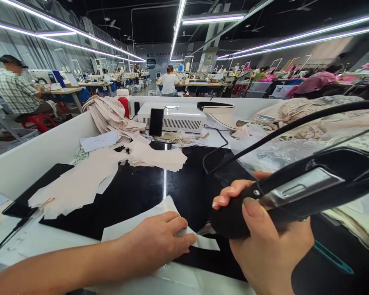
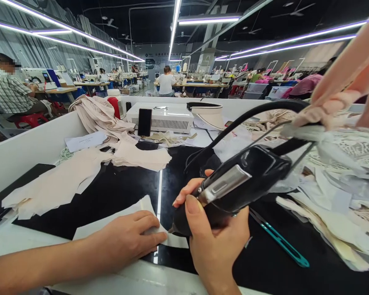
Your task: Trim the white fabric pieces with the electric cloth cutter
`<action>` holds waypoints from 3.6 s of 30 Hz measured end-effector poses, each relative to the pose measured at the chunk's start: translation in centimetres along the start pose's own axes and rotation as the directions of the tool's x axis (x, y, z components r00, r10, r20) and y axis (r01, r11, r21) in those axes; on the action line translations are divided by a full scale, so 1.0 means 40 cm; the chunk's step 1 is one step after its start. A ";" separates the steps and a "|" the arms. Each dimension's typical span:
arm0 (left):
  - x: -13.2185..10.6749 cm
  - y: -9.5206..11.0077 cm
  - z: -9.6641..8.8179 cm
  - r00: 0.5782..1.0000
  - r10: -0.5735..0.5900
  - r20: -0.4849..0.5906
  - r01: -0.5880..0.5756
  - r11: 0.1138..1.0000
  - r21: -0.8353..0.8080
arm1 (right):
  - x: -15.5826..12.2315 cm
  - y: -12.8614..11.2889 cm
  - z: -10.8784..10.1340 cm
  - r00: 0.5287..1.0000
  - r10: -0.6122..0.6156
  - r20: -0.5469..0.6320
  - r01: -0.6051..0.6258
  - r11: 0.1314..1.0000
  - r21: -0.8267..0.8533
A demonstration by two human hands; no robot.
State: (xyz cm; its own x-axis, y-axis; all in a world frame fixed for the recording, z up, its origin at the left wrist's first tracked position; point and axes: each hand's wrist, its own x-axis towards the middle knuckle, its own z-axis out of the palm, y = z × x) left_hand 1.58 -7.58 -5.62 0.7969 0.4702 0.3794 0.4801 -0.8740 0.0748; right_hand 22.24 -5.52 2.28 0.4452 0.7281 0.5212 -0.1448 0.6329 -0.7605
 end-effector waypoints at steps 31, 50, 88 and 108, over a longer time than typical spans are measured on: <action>0.040 0.018 0.001 0.999 -0.008 0.043 0.004 0.996 0.085 | 0.025 0.038 0.028 0.999 0.028 0.039 -0.029 0.999 0.032; 0.026 0.008 0.006 0.997 -0.051 0.060 0.048 0.998 0.043 | 0.059 0.035 -0.006 1.000 -0.006 -0.016 0.005 0.998 -0.069; -0.122 -0.288 0.181 0.973 -0.228 -0.030 0.206 0.923 -0.325 | -0.070 0.208 -0.287 0.990 0.132 0.050 -0.081 0.818 -0.570; -0.092 -0.322 0.210 0.985 -0.162 -0.062 0.134 0.938 -0.319 | -0.059 0.268 -0.314 0.941 0.337 -0.042 -0.300 0.769 -0.565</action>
State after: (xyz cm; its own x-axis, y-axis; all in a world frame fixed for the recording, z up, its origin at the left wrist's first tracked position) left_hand -4.45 2.97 -15.71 0.6844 0.5969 0.4186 0.4403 -0.7960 0.4153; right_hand 30.75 -3.77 -11.97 0.4070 0.8871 0.2178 0.2539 0.1191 -0.9599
